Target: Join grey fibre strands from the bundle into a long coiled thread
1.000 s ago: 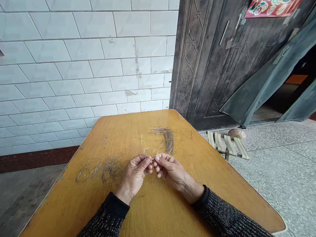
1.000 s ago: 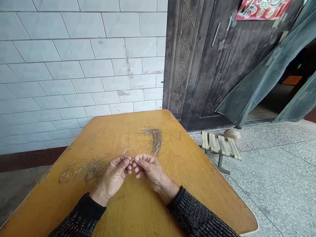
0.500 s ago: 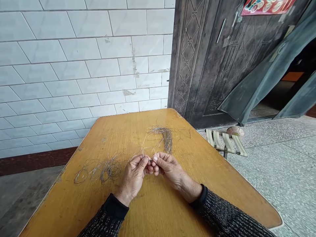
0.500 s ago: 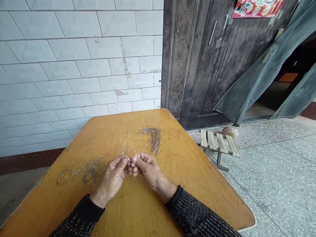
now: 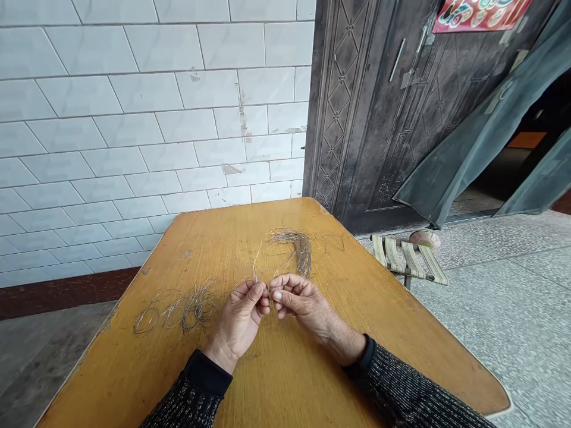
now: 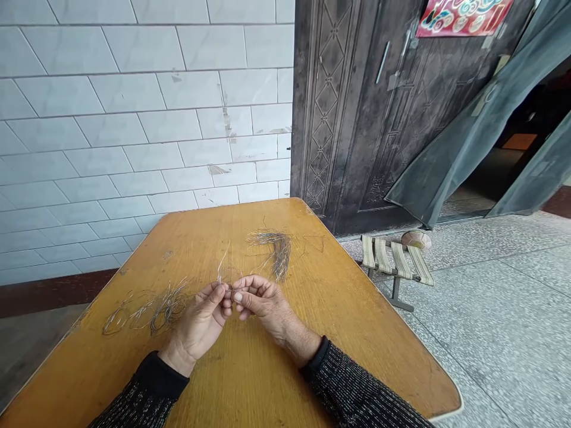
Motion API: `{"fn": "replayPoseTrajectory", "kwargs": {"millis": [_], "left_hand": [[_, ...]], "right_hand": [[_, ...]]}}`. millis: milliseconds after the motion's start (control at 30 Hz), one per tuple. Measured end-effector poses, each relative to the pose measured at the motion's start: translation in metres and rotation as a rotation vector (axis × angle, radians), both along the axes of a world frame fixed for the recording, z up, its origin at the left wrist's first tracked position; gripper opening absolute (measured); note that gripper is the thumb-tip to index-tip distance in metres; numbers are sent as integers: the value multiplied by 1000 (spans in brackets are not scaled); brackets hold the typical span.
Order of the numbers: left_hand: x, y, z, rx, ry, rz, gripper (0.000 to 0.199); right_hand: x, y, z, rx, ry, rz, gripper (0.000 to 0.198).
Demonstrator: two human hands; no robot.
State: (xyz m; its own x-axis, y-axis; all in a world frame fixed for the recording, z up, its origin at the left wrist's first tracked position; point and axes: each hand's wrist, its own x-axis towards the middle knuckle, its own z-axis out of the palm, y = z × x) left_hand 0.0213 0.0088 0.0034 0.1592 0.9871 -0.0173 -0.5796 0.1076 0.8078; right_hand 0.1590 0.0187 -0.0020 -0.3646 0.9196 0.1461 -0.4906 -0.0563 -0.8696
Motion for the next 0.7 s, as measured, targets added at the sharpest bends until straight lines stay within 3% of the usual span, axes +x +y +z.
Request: {"fn": "replayPoseTrajectory", "kwargs": {"millis": [467, 700], "left_hand": [[3, -4, -1, 98, -70, -139, 20], [-2, -3, 0, 73, -69, -145, 21]], "right_hand": [[3, -1, 3, 188, -54, 58, 22], [5, 0, 1, 159, -91, 64, 21]]}}
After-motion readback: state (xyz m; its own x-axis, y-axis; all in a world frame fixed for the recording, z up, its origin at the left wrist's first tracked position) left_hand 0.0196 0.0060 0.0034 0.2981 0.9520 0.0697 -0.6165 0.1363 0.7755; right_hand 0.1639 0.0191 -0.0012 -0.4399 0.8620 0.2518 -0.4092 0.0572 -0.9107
